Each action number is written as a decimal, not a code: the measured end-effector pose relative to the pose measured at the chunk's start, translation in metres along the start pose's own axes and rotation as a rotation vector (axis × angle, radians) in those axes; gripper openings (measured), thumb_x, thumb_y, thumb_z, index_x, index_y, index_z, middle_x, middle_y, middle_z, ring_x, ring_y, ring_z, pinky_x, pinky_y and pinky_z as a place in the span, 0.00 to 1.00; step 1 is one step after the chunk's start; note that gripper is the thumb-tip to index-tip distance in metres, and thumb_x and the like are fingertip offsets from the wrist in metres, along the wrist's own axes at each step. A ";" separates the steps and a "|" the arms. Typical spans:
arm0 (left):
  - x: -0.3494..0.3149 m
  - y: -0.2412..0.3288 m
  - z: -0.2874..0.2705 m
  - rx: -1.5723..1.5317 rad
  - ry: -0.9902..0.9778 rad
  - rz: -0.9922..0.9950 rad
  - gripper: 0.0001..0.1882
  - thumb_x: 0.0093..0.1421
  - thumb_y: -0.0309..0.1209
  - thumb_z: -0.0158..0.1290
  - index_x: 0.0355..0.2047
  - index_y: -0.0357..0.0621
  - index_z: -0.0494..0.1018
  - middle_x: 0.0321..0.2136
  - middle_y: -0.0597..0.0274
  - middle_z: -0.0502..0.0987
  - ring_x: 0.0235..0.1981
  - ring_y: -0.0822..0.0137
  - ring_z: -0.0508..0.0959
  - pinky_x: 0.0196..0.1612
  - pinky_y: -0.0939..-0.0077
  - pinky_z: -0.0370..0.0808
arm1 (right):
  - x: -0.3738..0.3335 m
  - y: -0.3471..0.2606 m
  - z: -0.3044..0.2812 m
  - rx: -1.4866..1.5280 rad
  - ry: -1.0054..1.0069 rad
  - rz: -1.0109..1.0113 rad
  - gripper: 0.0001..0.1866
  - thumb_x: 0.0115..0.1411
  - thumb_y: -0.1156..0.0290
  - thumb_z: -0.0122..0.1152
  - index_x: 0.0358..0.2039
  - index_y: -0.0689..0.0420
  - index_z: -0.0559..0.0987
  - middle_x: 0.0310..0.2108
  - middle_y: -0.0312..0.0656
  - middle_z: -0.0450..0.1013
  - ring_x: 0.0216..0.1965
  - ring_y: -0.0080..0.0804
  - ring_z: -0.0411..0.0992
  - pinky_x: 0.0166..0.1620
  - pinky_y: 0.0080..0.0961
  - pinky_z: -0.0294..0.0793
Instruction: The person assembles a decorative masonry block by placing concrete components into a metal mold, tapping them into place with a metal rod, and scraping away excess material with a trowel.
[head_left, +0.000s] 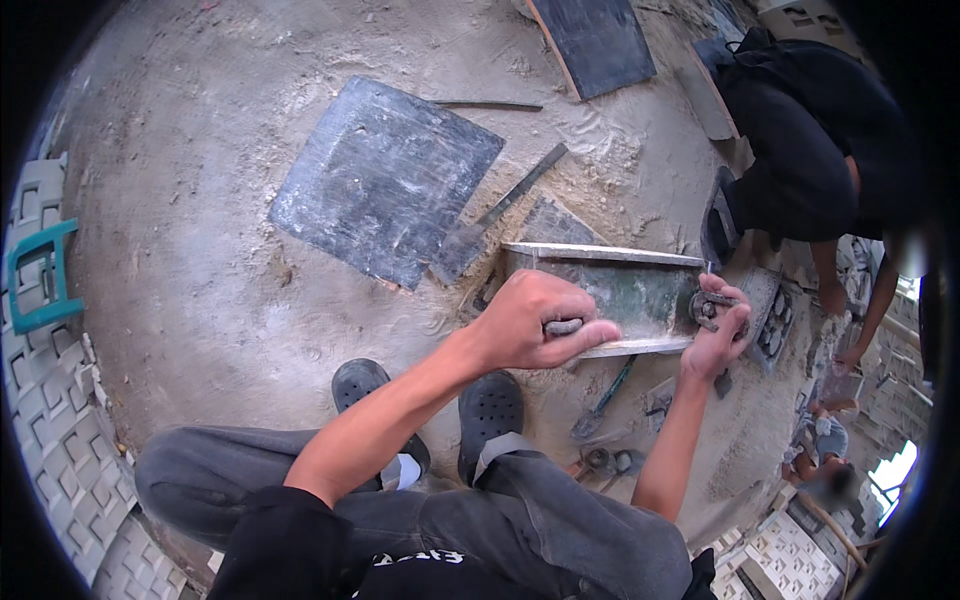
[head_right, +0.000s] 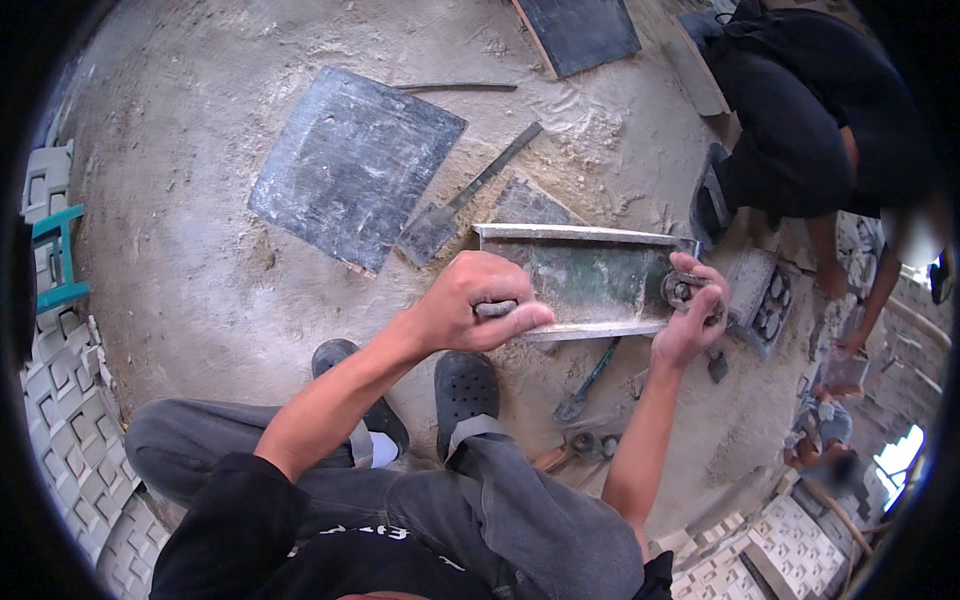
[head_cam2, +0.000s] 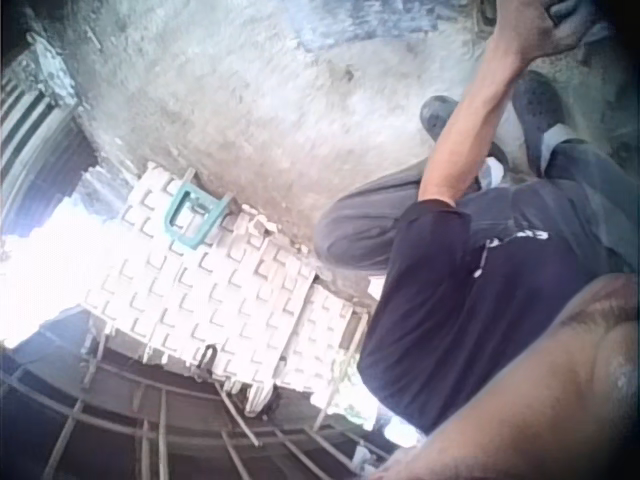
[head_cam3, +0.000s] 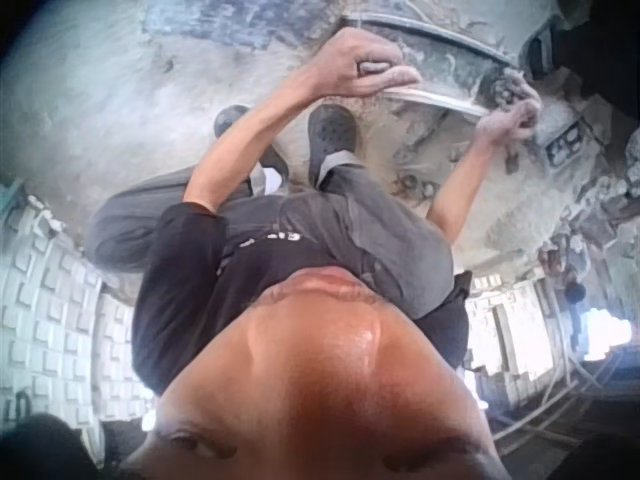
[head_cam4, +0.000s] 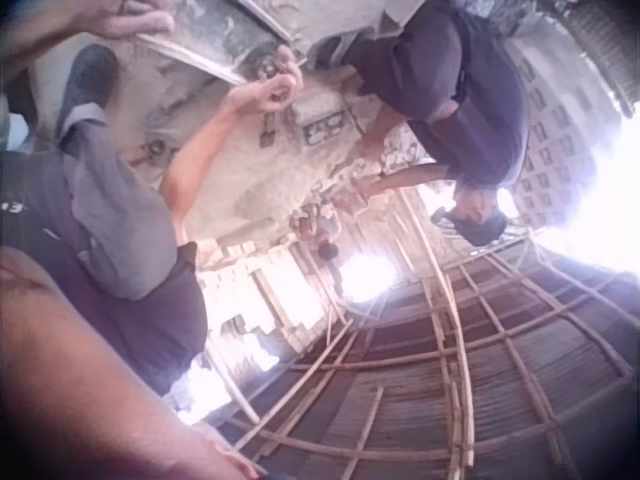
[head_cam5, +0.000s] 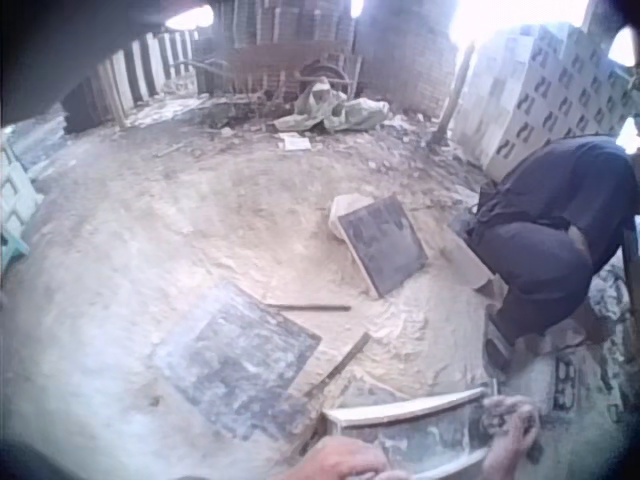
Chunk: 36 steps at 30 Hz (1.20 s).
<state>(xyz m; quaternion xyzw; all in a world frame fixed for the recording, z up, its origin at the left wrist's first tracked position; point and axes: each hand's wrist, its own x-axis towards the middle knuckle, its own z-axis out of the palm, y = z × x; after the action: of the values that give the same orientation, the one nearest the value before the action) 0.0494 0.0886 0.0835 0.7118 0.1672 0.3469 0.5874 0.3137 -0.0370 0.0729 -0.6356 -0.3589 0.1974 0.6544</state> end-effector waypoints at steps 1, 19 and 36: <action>-0.001 0.001 0.004 0.010 0.033 -0.027 0.15 0.59 0.31 0.60 0.17 0.39 0.73 0.11 0.59 0.65 0.14 0.62 0.67 0.20 0.67 0.62 | 0.005 0.003 -0.004 0.042 0.019 0.039 0.22 0.71 0.53 0.45 0.38 0.62 0.71 0.35 0.48 0.73 0.39 0.38 0.73 0.52 0.40 0.72; -0.062 0.037 0.104 0.126 0.398 -0.022 0.14 0.56 0.25 0.61 0.16 0.41 0.70 0.14 0.60 0.68 0.16 0.59 0.69 0.23 0.65 0.65 | 0.036 -0.011 -0.010 0.124 -0.314 0.107 0.15 0.67 0.69 0.47 0.22 0.59 0.67 0.21 0.38 0.63 0.24 0.29 0.62 0.36 0.34 0.68; -0.082 0.047 0.109 0.206 0.346 0.018 0.15 0.54 0.32 0.64 0.18 0.46 0.68 0.16 0.64 0.67 0.19 0.61 0.71 0.25 0.68 0.67 | 0.069 -0.010 0.059 0.241 -0.608 0.095 0.17 0.63 0.65 0.52 0.21 0.63 0.70 0.20 0.44 0.69 0.25 0.33 0.67 0.37 0.34 0.71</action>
<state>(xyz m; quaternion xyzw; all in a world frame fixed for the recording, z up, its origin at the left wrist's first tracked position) 0.0586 -0.0547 0.0968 0.6994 0.2937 0.4504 0.4709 0.3148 0.0518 0.0938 -0.4814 -0.4819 0.4495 0.5779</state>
